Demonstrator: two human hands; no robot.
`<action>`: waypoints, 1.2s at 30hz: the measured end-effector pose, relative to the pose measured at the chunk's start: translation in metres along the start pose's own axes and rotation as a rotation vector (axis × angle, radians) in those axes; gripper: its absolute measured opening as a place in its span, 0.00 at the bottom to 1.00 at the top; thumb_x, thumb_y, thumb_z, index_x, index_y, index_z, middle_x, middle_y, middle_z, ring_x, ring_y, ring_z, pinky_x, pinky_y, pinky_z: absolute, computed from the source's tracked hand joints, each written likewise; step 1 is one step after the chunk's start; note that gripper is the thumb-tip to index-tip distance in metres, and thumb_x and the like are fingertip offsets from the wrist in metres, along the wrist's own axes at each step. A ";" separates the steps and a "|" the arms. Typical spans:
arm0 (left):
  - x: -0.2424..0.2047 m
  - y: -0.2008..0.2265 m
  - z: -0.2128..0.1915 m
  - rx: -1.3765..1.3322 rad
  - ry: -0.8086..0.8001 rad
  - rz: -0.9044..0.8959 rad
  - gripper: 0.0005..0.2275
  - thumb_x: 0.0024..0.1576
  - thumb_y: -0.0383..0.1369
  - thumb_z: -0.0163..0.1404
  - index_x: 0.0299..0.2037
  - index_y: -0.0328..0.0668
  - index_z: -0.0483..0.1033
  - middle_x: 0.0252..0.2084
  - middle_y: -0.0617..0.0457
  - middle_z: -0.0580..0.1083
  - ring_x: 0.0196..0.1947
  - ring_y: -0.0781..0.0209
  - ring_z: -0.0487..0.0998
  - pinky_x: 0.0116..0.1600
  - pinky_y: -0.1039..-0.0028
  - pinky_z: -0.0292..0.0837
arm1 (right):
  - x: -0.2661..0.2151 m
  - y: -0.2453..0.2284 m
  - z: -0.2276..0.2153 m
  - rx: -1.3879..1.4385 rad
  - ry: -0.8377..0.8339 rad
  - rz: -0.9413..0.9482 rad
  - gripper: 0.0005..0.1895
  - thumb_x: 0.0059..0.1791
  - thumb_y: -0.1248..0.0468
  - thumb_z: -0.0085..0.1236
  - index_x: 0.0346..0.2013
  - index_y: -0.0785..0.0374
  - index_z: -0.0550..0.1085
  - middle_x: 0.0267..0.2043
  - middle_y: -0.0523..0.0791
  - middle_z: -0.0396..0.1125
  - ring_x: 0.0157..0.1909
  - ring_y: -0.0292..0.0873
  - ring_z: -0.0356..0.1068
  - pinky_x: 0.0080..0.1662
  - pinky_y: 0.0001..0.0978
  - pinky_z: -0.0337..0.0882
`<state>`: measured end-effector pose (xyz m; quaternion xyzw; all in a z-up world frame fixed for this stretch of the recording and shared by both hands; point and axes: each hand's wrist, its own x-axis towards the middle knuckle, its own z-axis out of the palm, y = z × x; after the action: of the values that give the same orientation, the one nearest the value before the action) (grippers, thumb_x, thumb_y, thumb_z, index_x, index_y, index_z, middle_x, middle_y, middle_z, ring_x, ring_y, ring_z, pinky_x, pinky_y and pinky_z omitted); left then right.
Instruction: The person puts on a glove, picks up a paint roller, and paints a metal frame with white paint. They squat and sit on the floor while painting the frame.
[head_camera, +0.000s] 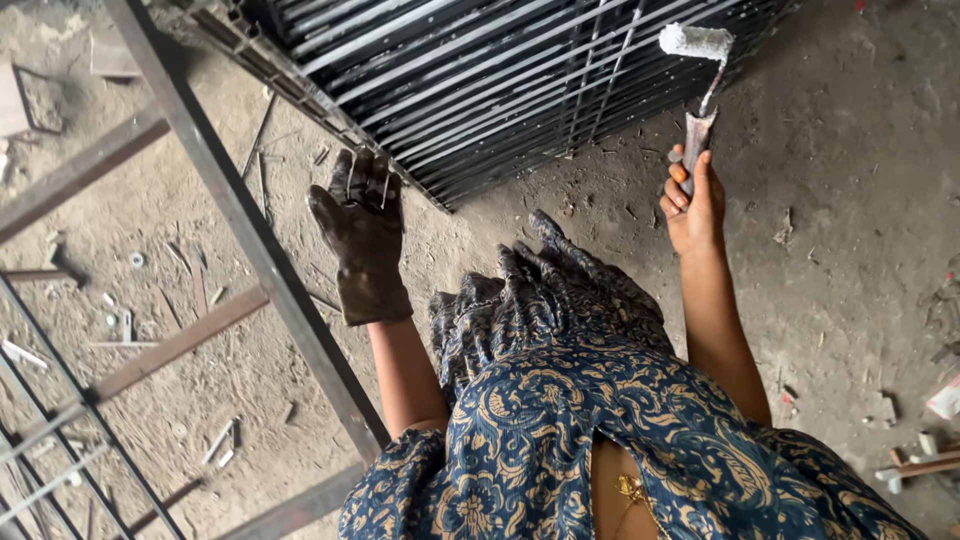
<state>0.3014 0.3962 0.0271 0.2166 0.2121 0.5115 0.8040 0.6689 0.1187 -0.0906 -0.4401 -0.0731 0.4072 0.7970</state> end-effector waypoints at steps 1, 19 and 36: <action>0.005 -0.002 0.004 0.009 -0.014 0.001 0.35 0.59 0.57 0.50 0.68 0.37 0.62 0.59 0.44 0.73 0.58 0.50 0.76 0.67 0.56 0.73 | 0.002 0.001 -0.004 0.008 0.017 -0.002 0.24 0.59 0.42 0.48 0.58 0.57 0.70 0.36 0.34 0.58 0.26 0.26 0.49 0.30 0.20 0.51; 0.049 -0.037 0.040 0.012 -0.225 -0.049 0.30 0.61 0.58 0.51 0.64 0.42 0.69 0.56 0.49 0.75 0.55 0.54 0.76 0.61 0.63 0.75 | 0.065 -0.045 -0.037 -0.187 0.235 -0.229 0.14 0.59 0.57 0.57 0.57 0.58 0.70 0.40 0.37 0.65 0.34 0.30 0.63 0.35 0.22 0.63; 0.144 -0.181 0.156 -0.051 -0.111 0.262 0.29 0.70 0.55 0.33 0.55 0.34 0.76 0.50 0.41 0.79 0.45 0.49 0.82 0.56 0.58 0.80 | 0.132 -0.163 -0.144 -0.406 0.405 -0.443 0.16 0.61 0.60 0.56 0.62 0.64 0.71 0.39 0.38 0.65 0.32 0.29 0.61 0.34 0.22 0.61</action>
<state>0.5767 0.4387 0.0348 0.2500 0.1239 0.6045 0.7462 0.9195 0.0746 -0.0852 -0.6347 -0.0868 0.1063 0.7605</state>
